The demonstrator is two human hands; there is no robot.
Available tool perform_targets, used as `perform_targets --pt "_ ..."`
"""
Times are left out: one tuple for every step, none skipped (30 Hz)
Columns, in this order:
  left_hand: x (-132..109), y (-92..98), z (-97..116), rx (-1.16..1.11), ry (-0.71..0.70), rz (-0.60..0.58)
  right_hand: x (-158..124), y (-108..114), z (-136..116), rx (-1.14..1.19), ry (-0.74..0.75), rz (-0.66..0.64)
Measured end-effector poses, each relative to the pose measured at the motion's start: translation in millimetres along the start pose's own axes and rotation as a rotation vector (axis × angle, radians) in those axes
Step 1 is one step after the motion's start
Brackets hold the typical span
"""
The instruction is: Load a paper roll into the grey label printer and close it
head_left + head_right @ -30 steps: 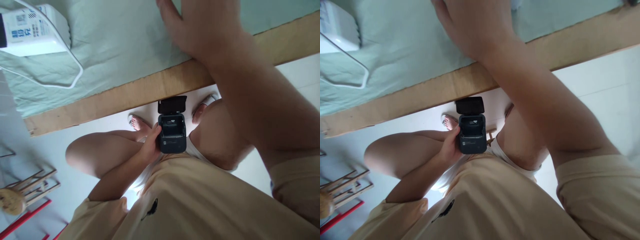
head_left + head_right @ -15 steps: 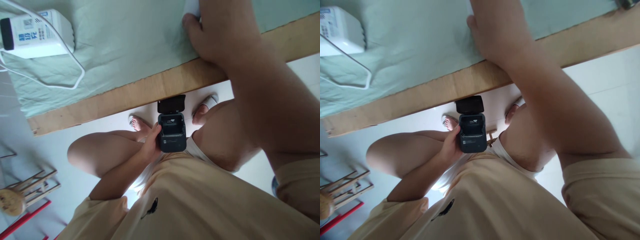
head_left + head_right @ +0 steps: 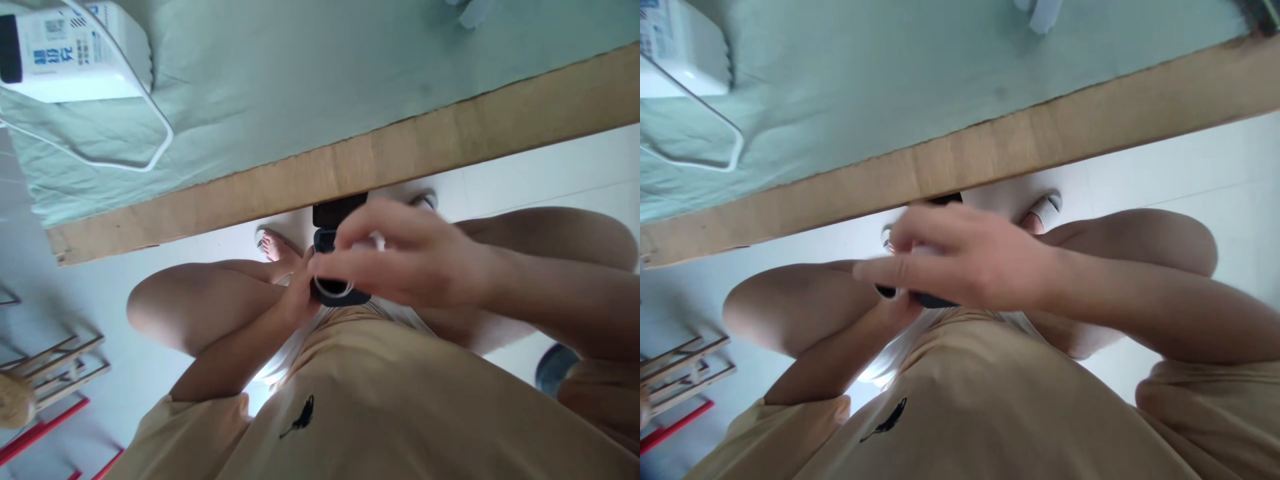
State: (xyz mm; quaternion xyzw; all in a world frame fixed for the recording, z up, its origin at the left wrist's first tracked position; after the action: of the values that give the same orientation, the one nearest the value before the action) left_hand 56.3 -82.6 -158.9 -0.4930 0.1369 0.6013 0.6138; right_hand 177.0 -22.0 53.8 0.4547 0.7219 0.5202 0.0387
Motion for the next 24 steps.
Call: perform_targets --pt "-0.1 -0.1 0.4 0.002 -0.004 0.003 -4.8 -12.2 -5.2 0.006 0.020 -0.021" --pt "-0.4 -0.6 1.1 0.005 -0.009 0.006 -8.5 -24.6 -7.4 0.013 0.036 -0.055" --pt "-0.8 -1.2 2.3 0.008 -0.017 0.010 -11.1 -37.4 -5.3 0.007 0.030 -0.111" --pt "-1.2 -2.0 4.0 0.010 -0.029 0.015 -13.0 -50.8 1.6 -0.013 -0.010 -0.195" --pt "-1.6 -3.2 5.6 0.013 -0.040 0.018 -15.2 -63.5 12.1 -0.042 -0.079 -0.299" --pt "-1.8 -4.5 6.9 0.018 -0.048 0.020 -18.3 -74.3 24.2 -0.071 -0.163 -0.411" --pt "-1.8 -5.9 7.8 0.024 -0.052 0.018 -21.9 -82.2 34.6 -0.087 -0.240 -0.515" --pt "-1.6 -7.3 8.3 0.031 -0.052 0.015 -24.7 -86.8 42.1 -0.094 -0.298 -0.592" --pt "-1.3 -8.2 8.6 0.036 -0.051 0.012 -25.7 -88.2 46.6 -0.095 -0.337 -0.634" --pt "-0.9 -8.6 8.8 0.041 -0.051 0.012 -25.7 -88.4 49.0 -0.096 -0.357 -0.653" --pt "-0.5 -8.6 8.9 0.044 -0.052 0.012 -25.2 -88.7 49.2 -0.094 -0.357 -0.661" --pt "-0.2 -8.2 9.2 0.045 -0.054 0.015 -24.8 -89.6 47.9 -0.091 -0.342 -0.665" --pt "0.0 -7.6 9.4 0.047 -0.057 0.017 -24.9 -91.1 45.8 -0.088 -0.318 -0.668" --pt "0.1 -6.9 9.6 0.047 -0.060 0.021 -25.5 -93.0 43.6 -0.084 -0.292 -0.671" --pt "0.1 -6.2 9.8 0.047 -0.062 0.025 -26.5 -95.0 41.9 -0.079 -0.271 -0.674" --pt "0.0 -5.8 10.1 0.046 -0.065 0.028 -27.4 -96.2 41.0 -0.077 -0.258 -0.670" --pt "-0.2 -5.8 10.3 0.046 -0.067 0.030 -28.0 -96.6 40.9 -0.078 -0.253 -0.661" --pt "-0.5 -6.0 10.5 0.045 -0.069 0.031 -28.5 -96.6 41.1 -0.080 -0.252 -0.652" --pt "-0.8 -6.4 10.6 0.045 -0.070 0.031 -28.7 -96.0 41.4 -0.084 -0.255 -0.641" --pt "-1.1 -7.0 10.8 0.045 -0.072 0.032 -28.7 -94.6 42.0 -0.092 -0.263 -0.627" --pt "-1.4 -7.5 11.0 0.045 -0.074 0.033 -28.3 -92.4 42.5 -0.103 -0.272 -0.606" --pt "-1.7 -8.0 11.4 0.044 -0.077 0.035 -27.4 -89.4 42.0 -0.113 -0.275 -0.577" --pt "-1.9 -8.3 12.1 0.041 -0.082 0.037 -26.2 -86.2 40.0 -0.117 -0.267 -0.545" --pt "-2.1 -8.5 13.1 0.039 -0.088 0.038 -24.8 -82.8 36.4 -0.112 -0.248 -0.508"
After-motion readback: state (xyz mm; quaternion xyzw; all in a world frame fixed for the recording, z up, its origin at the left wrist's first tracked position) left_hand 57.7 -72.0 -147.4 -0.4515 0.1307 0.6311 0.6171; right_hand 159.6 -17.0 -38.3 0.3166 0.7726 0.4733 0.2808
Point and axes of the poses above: each hand's wrist, its own x-axis towards the middle knuckle, its own y-axis out of the back of the hand, z = x × y, the point moved 10 cm from there along x, towards the middle knuckle, and after that the axes turned 2 degrees about x, right-handed, at the moved point
